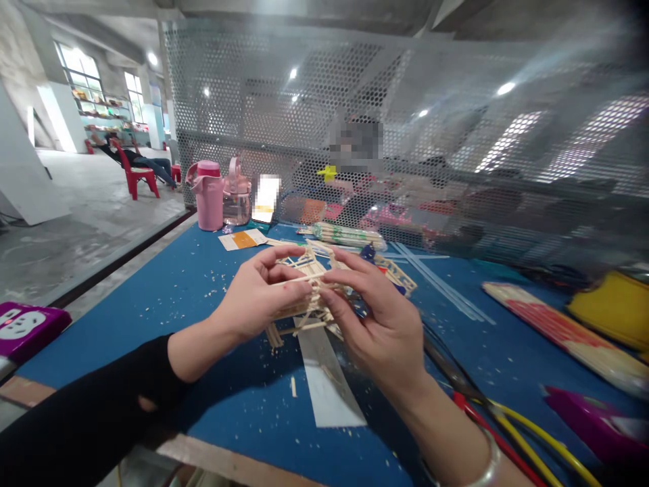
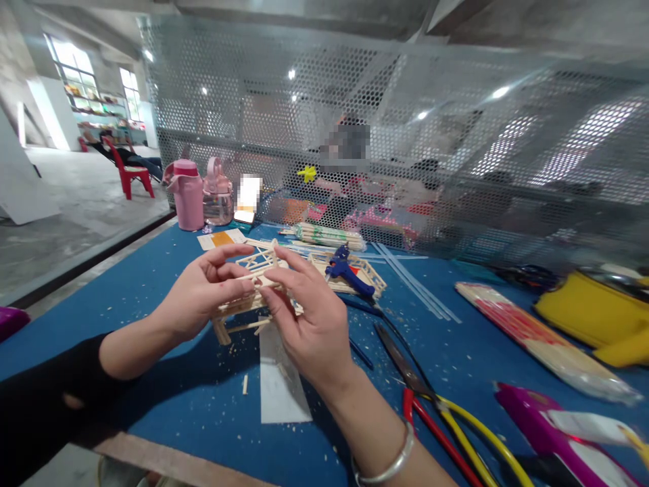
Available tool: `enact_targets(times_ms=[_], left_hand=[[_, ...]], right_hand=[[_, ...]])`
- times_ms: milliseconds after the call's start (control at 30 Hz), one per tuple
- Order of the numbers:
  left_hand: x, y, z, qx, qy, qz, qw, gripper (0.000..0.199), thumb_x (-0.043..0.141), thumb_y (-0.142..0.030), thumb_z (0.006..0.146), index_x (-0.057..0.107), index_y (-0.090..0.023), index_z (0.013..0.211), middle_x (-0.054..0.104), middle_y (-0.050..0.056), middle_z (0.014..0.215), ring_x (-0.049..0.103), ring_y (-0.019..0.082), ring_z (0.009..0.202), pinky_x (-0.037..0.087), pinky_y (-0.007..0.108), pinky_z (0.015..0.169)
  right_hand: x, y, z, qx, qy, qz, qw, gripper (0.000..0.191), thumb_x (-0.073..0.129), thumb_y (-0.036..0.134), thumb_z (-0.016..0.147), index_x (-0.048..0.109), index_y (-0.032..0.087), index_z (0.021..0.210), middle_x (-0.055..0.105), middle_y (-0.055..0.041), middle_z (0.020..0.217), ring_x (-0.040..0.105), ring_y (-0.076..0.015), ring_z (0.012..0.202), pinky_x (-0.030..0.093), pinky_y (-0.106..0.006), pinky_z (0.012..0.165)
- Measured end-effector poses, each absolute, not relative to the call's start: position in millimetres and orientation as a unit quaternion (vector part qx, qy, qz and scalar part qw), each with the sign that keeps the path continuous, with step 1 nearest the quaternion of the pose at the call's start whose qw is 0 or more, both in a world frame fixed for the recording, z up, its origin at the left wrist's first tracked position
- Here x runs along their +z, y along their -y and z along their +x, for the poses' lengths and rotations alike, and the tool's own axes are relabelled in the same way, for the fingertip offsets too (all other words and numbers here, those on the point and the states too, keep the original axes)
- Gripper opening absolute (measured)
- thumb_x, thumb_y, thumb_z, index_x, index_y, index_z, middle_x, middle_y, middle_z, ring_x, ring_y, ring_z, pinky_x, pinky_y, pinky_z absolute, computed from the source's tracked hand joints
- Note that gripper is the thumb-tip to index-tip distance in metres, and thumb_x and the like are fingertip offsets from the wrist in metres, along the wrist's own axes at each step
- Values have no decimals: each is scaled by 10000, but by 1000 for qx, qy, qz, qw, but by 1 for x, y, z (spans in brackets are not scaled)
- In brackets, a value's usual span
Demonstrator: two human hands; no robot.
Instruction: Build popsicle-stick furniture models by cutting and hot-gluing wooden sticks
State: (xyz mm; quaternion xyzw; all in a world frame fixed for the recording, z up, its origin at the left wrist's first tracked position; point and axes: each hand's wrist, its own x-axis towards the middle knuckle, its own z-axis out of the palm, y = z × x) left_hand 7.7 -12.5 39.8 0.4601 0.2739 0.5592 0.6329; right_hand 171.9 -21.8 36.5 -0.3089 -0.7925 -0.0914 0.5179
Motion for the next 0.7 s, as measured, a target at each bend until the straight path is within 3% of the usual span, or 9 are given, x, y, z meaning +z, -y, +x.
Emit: enact_targets(times_ms=[67,300,500,700], left_hand=[[39,12,8,558,-275,462,631,462,771,-144,600,596,-144,1028,656,-38,640,589,87,568,470,230,608],[38,11,7,549,-276,475,630,460,769,-149,612,587,-149,1034,658,-32,662,586,84,569,452,226,601],[39,12,8,555,-270,464,635,445,774,-122,612,567,-142,1005,651,-46,632,581,68,546,450,200,579],[39,12,7,553,-246,462,649,458,791,-138,628,548,-146,1017,671,-41,652,609,70,566,479,202,608]], right_hand=[[36,22,172,-96,797,-302,515,191,602,154,848,665,264,990,707,-40,1066,623,-211,1126,531,-395,939],[36,22,174,-117,805,-317,488,170,575,161,869,682,238,976,627,-97,1218,681,-172,911,568,-362,813],[35,20,175,-121,803,-318,490,148,586,165,864,689,224,953,663,-93,1163,634,-212,1090,555,-366,858],[35,21,174,-126,795,-323,497,147,592,170,863,698,223,949,679,-92,1150,648,-196,1062,553,-355,864]])
